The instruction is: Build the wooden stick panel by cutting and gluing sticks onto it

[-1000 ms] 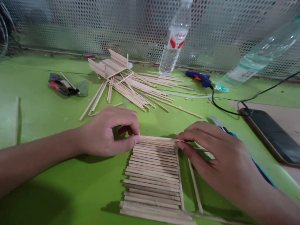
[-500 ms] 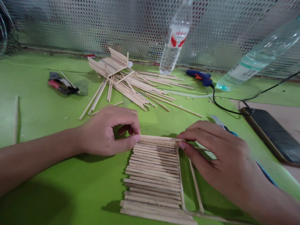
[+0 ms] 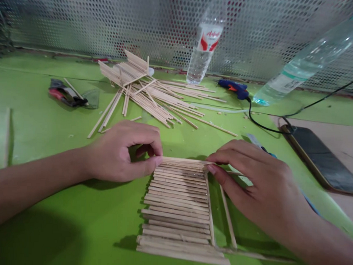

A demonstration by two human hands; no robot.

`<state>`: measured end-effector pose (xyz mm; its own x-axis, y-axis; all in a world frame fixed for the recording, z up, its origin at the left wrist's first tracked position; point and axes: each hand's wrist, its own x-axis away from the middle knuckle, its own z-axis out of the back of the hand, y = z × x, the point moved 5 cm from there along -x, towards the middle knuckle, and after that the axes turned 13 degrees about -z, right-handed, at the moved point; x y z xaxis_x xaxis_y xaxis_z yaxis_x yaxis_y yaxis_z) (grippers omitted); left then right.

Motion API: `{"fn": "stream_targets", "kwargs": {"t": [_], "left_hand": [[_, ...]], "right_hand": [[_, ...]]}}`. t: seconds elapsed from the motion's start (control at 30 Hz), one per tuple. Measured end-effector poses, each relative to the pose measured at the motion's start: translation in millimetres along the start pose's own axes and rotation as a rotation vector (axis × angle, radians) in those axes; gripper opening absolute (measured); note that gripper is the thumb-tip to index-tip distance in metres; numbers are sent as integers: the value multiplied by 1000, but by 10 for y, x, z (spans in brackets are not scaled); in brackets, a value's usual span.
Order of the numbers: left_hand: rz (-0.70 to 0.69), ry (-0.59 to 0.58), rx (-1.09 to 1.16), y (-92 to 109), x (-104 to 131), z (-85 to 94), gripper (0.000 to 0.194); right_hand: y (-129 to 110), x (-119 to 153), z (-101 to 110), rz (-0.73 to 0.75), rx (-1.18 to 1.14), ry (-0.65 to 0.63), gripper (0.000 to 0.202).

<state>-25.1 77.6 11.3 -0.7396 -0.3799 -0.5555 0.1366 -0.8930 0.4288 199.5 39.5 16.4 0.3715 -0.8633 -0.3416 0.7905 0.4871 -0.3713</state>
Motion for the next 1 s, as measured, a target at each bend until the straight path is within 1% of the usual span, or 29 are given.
{"fn": "stream_targets", "kwargs": {"t": [0.2, 0.63, 1.0], "left_hand": [[-11, 3, 3, -3, 3, -6, 10], [24, -6, -16, -4, 3, 1, 7], [37, -10, -12, -5, 7, -4, 9]], "right_hand": [[5, 6, 3, 6, 10, 0, 10], [16, 10, -7, -10, 21, -17, 10], [19, 4, -19, -8, 27, -25, 10]]}}
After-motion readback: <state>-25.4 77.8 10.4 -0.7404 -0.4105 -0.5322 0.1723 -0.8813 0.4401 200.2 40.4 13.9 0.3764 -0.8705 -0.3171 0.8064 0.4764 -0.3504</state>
